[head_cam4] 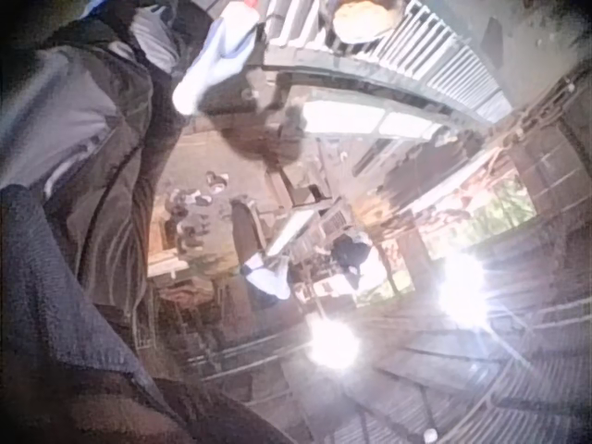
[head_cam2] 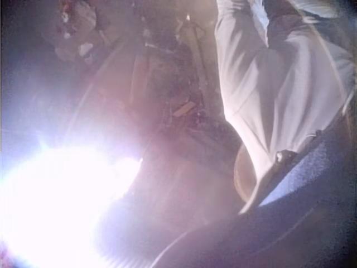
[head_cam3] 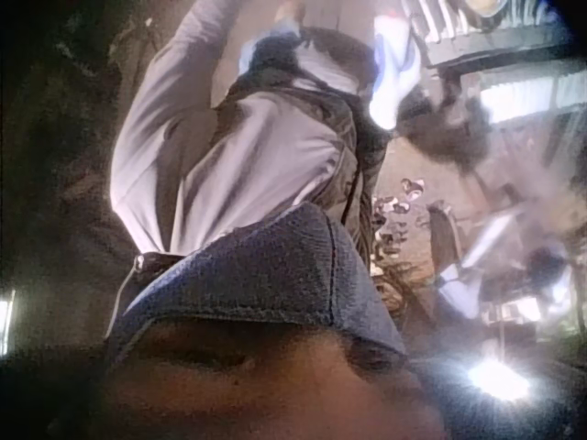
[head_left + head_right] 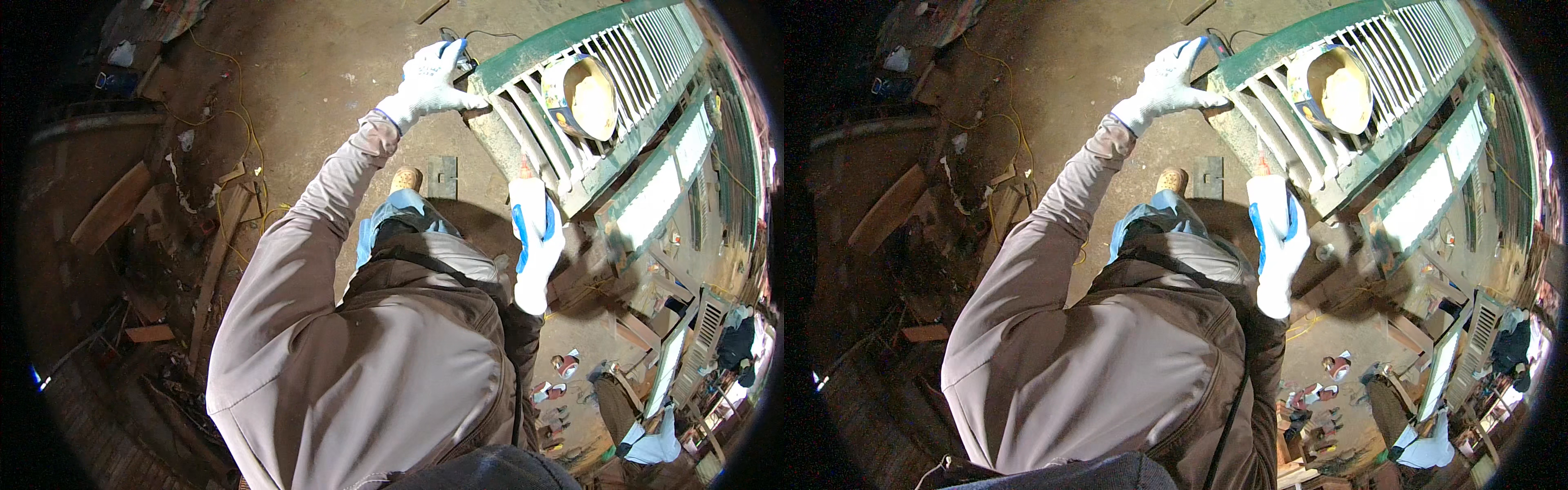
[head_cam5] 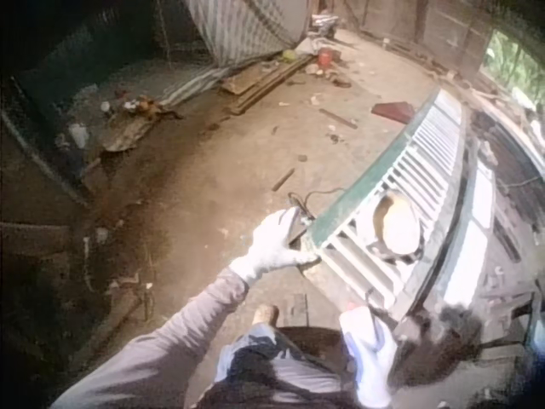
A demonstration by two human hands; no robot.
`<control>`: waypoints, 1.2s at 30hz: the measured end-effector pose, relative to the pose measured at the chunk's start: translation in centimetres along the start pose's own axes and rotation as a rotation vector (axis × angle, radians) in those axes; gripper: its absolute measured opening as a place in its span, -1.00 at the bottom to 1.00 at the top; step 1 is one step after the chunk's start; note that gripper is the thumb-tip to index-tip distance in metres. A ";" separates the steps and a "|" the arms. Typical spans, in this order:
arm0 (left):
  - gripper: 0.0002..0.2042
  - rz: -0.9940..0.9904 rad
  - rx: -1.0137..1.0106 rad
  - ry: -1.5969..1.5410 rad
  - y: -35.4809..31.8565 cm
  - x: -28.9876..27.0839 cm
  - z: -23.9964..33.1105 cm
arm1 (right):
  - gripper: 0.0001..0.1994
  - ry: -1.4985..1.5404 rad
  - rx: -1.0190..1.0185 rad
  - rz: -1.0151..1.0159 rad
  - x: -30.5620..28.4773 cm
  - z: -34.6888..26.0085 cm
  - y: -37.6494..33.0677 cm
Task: The person applies glue to a wooden slatted panel, taps it with a hammer, and uses a power sander to smooth the surface. The person handles the panel, glue bottle, hammer, and sander throughout the task.
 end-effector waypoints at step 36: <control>-0.65 0.233 -0.516 -1.087 -9.5 3.0 -6.2 | -0.51 -0.860 -0.324 0.044 3.5 -1.6 5.8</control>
Point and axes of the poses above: each hand's wrist, its own y-axis towards the middle knuckle, its own x-axis out of the palm, z = x × y, the point moved 1 cm from there along y, towards the middle knuckle, and after that the axes turned 12 degrees about -z, right-handed, at the moved point
